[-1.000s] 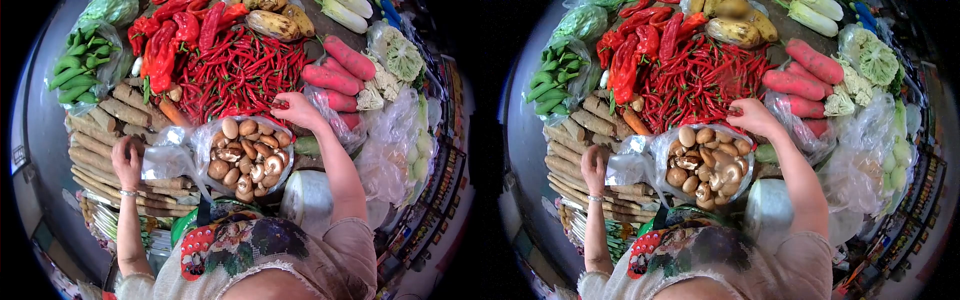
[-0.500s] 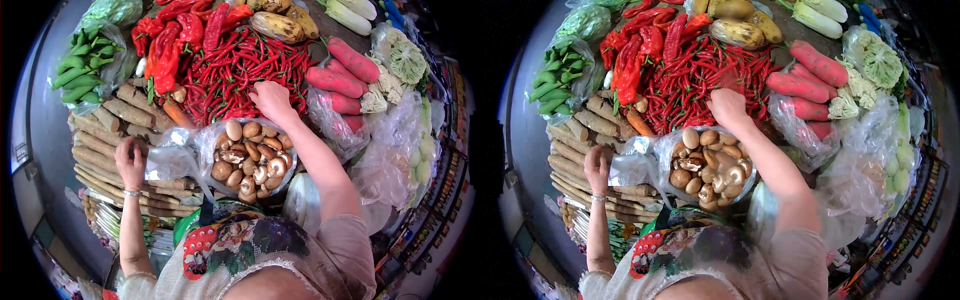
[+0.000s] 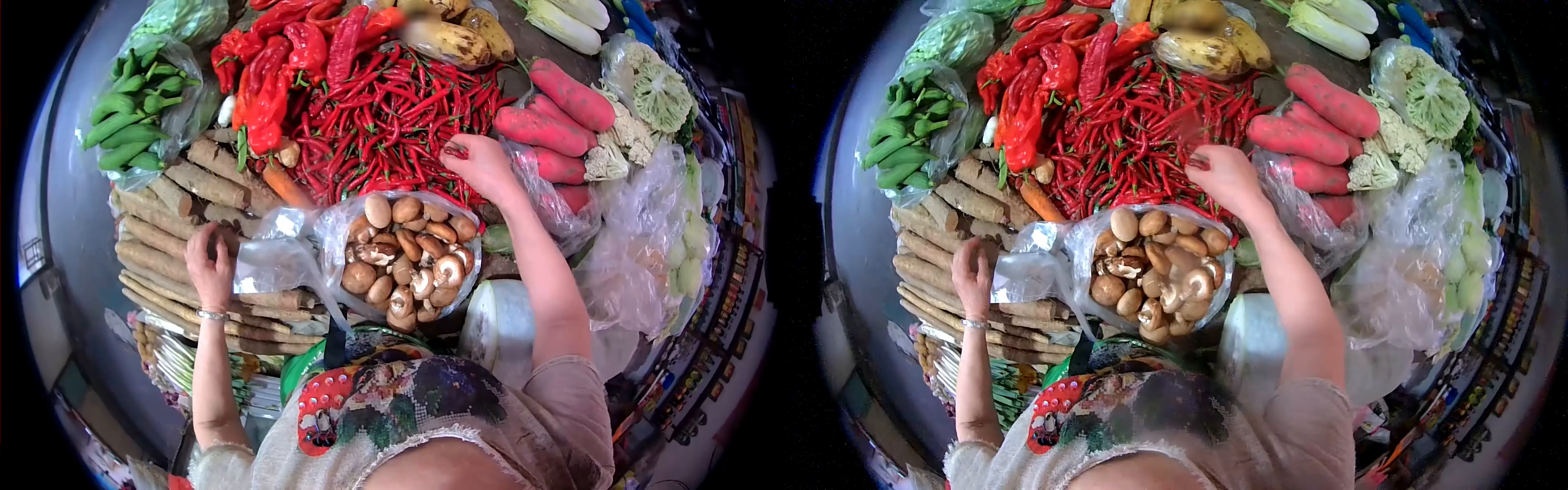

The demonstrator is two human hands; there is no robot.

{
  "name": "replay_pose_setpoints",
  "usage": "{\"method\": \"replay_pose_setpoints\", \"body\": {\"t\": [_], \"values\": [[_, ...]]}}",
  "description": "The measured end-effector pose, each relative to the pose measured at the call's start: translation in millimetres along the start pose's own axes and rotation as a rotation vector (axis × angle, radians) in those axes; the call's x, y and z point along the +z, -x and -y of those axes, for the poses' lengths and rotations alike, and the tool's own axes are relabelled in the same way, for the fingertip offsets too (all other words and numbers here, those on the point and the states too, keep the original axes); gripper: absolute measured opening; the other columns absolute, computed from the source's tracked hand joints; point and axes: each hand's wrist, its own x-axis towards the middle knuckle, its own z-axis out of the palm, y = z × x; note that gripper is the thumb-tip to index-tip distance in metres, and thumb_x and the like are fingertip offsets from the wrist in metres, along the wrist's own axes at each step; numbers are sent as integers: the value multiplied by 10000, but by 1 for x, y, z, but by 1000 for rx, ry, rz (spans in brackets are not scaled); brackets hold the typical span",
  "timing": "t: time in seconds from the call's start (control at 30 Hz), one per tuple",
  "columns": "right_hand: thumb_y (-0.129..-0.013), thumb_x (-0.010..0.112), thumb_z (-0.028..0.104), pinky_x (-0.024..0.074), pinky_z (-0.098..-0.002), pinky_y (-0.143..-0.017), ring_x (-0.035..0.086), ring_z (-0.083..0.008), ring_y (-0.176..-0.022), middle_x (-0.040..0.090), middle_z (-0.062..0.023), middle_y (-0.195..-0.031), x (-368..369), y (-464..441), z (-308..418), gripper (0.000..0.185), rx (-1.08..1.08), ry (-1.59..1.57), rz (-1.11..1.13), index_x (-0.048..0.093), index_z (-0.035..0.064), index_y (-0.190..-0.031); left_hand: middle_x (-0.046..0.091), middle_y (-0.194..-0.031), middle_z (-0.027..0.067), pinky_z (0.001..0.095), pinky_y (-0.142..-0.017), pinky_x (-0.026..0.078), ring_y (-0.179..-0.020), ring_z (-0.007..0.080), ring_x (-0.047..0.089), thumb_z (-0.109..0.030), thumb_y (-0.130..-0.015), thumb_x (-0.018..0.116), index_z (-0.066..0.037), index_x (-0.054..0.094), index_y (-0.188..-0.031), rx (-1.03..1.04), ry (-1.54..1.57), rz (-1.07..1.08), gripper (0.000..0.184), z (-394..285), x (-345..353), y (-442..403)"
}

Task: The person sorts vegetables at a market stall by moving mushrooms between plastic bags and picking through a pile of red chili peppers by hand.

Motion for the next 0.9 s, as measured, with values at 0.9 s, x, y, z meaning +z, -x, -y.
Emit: {"method": "replay_pose_setpoints", "body": {"t": [0.9], "values": [[-803,749,122,514,-314,-865,657,-188,-962,697,-121,-1087,-5,-63,-26,471,-77,-336,-297,614,-2,-1236,659,-1106,146,397,-982,422,-1066,331,595,-91,-912,591,-36,640,-1130,-35,22,27,231,-12,-6,-5]]}}
